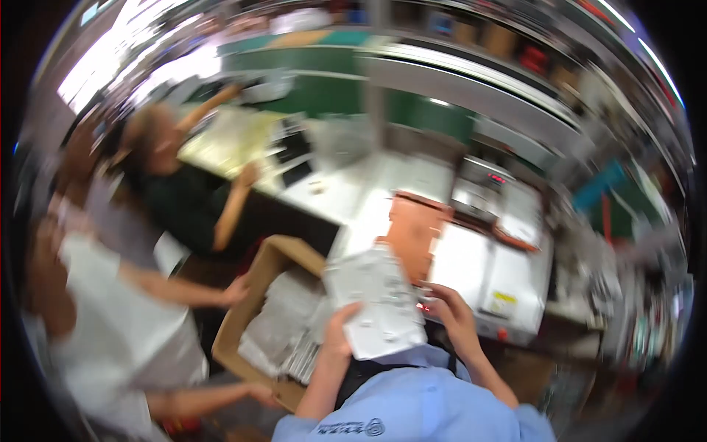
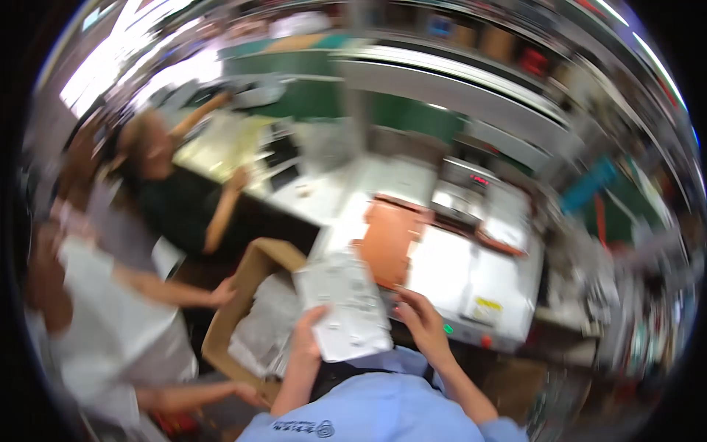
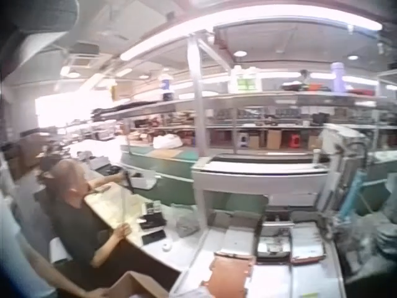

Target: The recorder is assembling white plastic housings, fitting internal components, and using a machine jig to secure them before placing finished parts into a shipping box.

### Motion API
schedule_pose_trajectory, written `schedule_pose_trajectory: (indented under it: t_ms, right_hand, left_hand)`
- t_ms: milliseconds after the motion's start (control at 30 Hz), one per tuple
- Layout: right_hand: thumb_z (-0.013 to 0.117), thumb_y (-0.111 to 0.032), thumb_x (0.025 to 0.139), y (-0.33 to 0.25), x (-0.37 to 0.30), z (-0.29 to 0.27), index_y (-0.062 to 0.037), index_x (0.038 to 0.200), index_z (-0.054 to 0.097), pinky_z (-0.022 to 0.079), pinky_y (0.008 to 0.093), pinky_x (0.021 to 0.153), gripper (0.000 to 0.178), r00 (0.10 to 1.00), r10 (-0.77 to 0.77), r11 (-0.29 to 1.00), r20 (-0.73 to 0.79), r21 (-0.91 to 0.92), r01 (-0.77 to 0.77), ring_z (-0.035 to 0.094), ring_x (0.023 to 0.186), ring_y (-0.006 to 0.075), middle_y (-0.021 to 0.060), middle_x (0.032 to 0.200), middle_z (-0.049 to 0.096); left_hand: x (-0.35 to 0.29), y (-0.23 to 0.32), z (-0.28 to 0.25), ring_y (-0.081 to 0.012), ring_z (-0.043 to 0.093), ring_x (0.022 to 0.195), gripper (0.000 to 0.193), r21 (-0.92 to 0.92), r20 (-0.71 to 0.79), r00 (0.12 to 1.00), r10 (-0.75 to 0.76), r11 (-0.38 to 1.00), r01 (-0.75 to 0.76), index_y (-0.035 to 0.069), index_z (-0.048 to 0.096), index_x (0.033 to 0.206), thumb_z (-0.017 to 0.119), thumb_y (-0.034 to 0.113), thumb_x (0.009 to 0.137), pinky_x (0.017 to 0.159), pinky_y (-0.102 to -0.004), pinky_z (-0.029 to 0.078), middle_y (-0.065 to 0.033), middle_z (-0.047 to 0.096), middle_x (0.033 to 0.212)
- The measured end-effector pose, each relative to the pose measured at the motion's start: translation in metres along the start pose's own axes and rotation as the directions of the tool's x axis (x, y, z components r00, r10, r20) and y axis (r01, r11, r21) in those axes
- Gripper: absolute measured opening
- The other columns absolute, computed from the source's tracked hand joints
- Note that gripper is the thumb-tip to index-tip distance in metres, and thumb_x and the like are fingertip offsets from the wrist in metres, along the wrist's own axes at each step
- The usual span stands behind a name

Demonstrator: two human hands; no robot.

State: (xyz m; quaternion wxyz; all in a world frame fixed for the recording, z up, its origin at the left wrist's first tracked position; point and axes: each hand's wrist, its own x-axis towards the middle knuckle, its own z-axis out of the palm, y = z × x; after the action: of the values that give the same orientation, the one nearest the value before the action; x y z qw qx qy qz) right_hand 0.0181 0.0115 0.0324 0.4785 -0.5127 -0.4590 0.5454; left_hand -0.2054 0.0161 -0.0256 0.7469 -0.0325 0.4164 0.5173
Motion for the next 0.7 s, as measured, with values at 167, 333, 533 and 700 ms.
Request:
schedule_pose_trajectory:
  t_ms: [167, 333, 533, 700]
  right_hand:
    - [0.053, -0.018, 0.096, -0.007, 0.000, -0.055, -0.0007, 0.109, 0.063, 0.049, 0.0251, 0.082, 0.024, 0.997, 0.071, 0.994, 0.036, -0.086, -0.067, 0.061, 0.090, 0.0104, 0.0054, 0.099, 0.066]
    - [0.053, -0.017, 0.096, -0.006, -0.017, -0.146, 0.0004, 0.109, 0.063, 0.049, 0.0241, 0.077, 0.025, 0.927, -0.036, 0.998, -0.374, 0.028, 0.050, 0.060, 0.083, 0.0092, 0.0060, 0.093, 0.066]
    - [0.054, -0.021, 0.095, 0.032, -0.047, -0.290, -0.0004, 0.108, 0.063, 0.045, 0.0198, 0.067, 0.026, 0.526, -0.116, 0.984, -0.842, -0.027, 0.174, 0.057, 0.075, 0.0068, 0.0037, 0.087, 0.065]
    - [0.056, -0.022, 0.094, 0.095, -0.065, -0.408, -0.0041, 0.108, 0.064, 0.044, 0.0198, 0.063, 0.025, 0.352, -0.110, 0.993, -0.930, -0.118, -0.003, 0.055, 0.072, 0.0056, 0.0018, 0.090, 0.065]
  left_hand:
    - [-0.005, 0.023, -0.019, -0.0332, 0.056, 0.112, 0.053, -0.035, 0.093, 0.980, 0.177, 0.984, -0.174, 0.001, 0.044, 0.133, 0.054, 0.027, 0.088, 0.101, -0.0456, 0.042, -0.0164, 0.056, 0.126]
    - [0.039, 0.013, 0.005, -0.0259, 0.060, 0.105, 0.043, -0.173, 0.404, 0.888, 0.221, 0.971, -0.163, 0.004, 0.051, 0.128, 0.056, 0.028, 0.092, 0.090, -0.0405, 0.050, -0.0129, 0.062, 0.116]
    - [0.047, -0.007, 0.045, -0.0099, 0.055, 0.079, 0.036, -0.304, 0.606, 0.793, -0.065, 0.902, 0.306, 0.009, 0.053, 0.127, 0.056, 0.021, 0.094, 0.059, -0.0221, 0.046, -0.0016, 0.060, 0.102]
    - [0.056, -0.033, 0.070, -0.0079, 0.049, 0.075, 0.048, -0.341, 0.692, 0.719, -0.062, 0.850, 0.402, 0.013, 0.044, 0.136, 0.058, 0.012, 0.091, 0.064, -0.0204, 0.045, 0.0023, 0.052, 0.093]
